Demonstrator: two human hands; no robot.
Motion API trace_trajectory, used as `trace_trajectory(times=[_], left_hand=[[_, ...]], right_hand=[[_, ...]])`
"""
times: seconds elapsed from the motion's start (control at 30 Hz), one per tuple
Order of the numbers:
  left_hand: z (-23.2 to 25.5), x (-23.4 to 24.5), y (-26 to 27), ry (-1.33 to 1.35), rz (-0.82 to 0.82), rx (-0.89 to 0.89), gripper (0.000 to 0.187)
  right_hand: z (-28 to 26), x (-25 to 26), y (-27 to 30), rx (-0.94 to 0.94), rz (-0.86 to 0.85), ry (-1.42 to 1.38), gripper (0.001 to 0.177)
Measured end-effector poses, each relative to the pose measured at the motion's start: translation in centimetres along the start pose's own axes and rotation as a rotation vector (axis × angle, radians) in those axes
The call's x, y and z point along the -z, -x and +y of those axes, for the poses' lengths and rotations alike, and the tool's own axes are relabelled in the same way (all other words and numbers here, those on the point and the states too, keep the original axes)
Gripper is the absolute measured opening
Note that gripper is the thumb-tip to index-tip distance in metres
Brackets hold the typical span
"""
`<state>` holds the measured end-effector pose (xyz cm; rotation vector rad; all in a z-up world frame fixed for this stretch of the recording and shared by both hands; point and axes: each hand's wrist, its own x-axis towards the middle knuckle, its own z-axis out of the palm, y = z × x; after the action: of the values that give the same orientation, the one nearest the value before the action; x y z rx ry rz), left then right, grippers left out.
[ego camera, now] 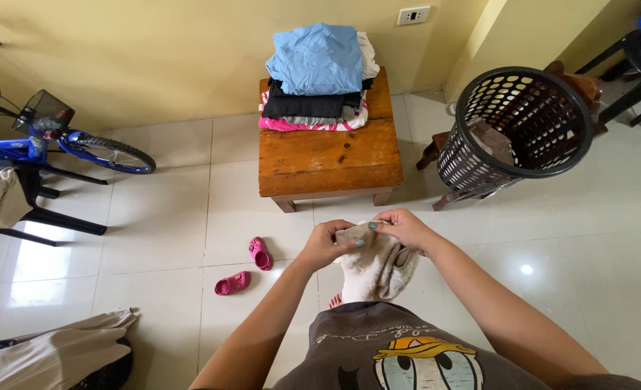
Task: The person folds a white sheet, a blue sheet, and a beige towel by hand, stacking each neatly on a wooden table. The items are taken from a laundry basket and placed in a growing stack.
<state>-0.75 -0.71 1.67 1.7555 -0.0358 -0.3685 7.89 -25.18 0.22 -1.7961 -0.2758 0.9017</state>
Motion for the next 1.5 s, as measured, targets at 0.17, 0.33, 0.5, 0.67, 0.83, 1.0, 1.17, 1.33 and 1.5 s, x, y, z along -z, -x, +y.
trace_trajectory(times=[0.17,0.33,0.5,0.67,0.83,1.0,1.17,1.33,1.5], left_hand=[[-0.7,2.6,-0.4,0.029,0.228,0.139,0.025],[-5.4,12.5,2.2,-0.078,0.495,-0.041,0.024],[-8.7,21.5,7.7,-0.176,0.762,0.053,0.025],[-7.4,24.3,9.6,-0.204,0.980,-0.196,0.031],[-3.3,24.5,9.6,-0.374,1.071,-0.076,0.022],[-0.7,24.4,9.2,-0.331,1.056,-0.040,0.020],[0.0,24.3,9.1,-0.270,1.034,-0.120,0.021],[0.9,24.4,9.0,-0.230,1.018,-0.140,0.021],[1.9,24.0,8.4,-0.272,0.998,-0.137,0.022]], right_hand=[[3.5,0.9,-0.8,0.158,0.263,0.259,0.021],[8.5,8.6,0.7,-0.034,0.808,0.434,0.042],[12.8,15.7,4.7,-0.118,0.728,0.236,0.050],[12.2,17.1,6.0,-0.181,0.360,-0.118,0.034],[9.4,14.9,5.3,-0.255,0.149,0.055,0.013],[7.4,13.5,5.7,-0.116,0.415,0.302,0.012],[7.8,13.0,7.2,-0.133,0.331,0.457,0.018],[10.7,13.5,7.7,-0.169,0.293,0.286,0.019],[13.9,13.9,6.6,-0.120,0.171,0.513,0.028]])
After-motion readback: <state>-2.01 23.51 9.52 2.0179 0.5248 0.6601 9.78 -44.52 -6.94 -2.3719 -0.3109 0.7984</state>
